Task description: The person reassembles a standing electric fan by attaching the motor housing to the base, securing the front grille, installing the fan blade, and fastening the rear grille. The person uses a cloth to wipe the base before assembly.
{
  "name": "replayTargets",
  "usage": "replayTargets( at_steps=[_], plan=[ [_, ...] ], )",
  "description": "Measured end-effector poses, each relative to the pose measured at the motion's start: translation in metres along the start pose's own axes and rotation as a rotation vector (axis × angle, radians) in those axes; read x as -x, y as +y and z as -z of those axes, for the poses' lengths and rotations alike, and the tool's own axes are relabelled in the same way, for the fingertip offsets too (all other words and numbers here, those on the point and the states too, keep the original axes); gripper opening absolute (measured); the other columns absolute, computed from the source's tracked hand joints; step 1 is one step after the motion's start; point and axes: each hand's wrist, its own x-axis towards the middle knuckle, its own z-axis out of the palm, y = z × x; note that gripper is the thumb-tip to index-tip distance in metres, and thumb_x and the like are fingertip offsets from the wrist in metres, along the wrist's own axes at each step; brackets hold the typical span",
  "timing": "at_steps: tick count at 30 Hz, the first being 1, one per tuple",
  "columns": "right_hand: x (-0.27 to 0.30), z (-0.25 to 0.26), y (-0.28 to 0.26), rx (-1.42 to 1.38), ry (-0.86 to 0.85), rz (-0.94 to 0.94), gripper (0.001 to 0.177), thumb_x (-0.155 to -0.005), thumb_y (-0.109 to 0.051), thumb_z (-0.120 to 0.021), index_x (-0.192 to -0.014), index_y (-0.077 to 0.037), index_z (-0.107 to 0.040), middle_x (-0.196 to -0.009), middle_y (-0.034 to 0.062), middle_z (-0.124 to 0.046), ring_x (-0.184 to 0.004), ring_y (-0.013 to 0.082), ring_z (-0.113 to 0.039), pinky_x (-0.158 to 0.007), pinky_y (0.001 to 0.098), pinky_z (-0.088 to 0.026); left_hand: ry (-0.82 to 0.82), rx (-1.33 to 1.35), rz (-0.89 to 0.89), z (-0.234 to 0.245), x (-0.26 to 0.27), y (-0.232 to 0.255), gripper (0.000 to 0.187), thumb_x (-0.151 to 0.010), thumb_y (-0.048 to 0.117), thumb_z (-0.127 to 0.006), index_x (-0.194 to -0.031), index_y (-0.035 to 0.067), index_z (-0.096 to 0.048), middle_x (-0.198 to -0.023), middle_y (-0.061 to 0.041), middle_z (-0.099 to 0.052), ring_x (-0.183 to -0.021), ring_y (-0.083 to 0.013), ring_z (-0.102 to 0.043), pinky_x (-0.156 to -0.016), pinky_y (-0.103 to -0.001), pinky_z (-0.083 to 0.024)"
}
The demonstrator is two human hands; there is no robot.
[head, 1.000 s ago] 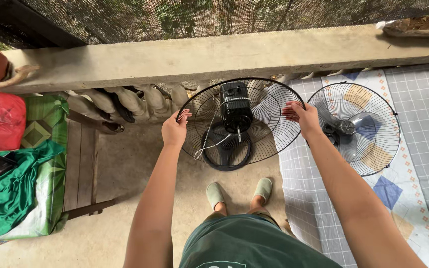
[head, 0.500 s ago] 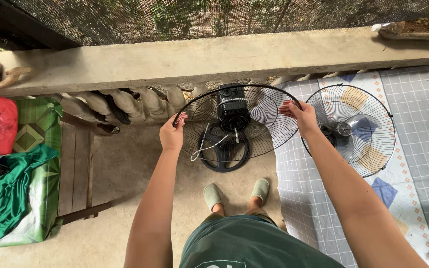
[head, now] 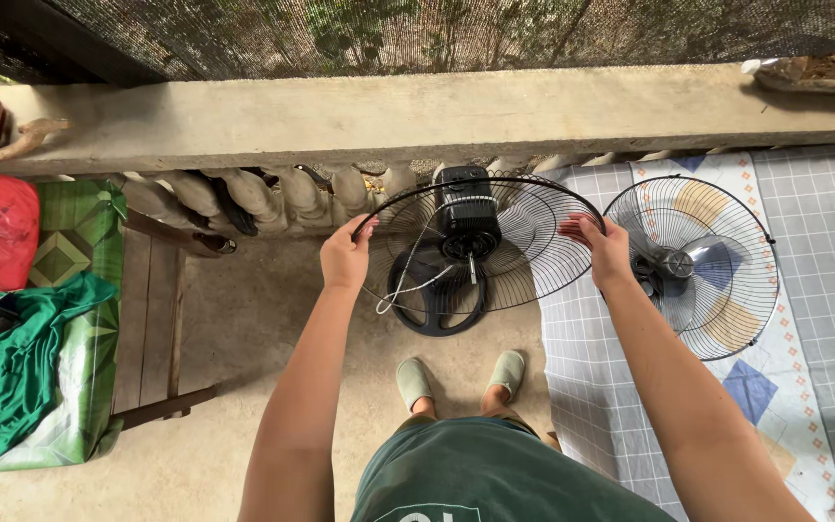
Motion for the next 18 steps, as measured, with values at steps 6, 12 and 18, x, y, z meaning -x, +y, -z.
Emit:
replayTargets(
  at_steps=[6, 12, 18],
  plan=[
    [-0.006, 0.006, 0.001, 0.072, 0.037, 0.009, 0.022, -0.105, -0.006, -0.055, -0.117, 0.007, -0.067, -0.108, 0.0161, -0.074, -0.100, 0.0229, -0.073, -0.096, 0.0349, -0.057, 0.029, 0.013, 0.065, 0.001, 0.004, 0.012, 0.028, -0.095, 0.014, -0.072, -0.123, 0.014, -0.071, -0.118, -0.007, -0.075, -0.100, -0.0244, -0.073, -0.080, -0.032, -0.058],
    [0.000, 0.002, 0.017, 0.050, 0.082, 0.084, 0.017, -0.104, -0.006, -0.058, -0.114, 0.005, -0.067, -0.103, 0.0133, -0.074, -0.094, 0.0213, -0.073, -0.092, 0.0340, -0.057, 0.458, -0.376, -0.377, 0.000, 0.048, 0.054, 0.051, -0.087, 0.011, -0.083, -0.126, 0.009, -0.051, -0.117, -0.015, -0.058, -0.114, -0.0382, -0.055, -0.103, -0.052, -0.042],
    [0.009, 0.006, 0.019, 0.209, 0.101, 0.098, 0.016, -0.105, -0.007, -0.061, -0.112, 0.003, -0.069, -0.103, 0.0108, -0.076, -0.098, 0.0188, -0.072, -0.093, 0.0318, -0.056, -0.337, -0.131, -0.366, -0.067, 0.099, 0.115, 0.047, -0.090, 0.024, -0.071, -0.135, 0.012, -0.060, -0.112, -0.013, -0.065, -0.102, -0.0343, -0.062, -0.090, -0.047, -0.050]
  ],
)
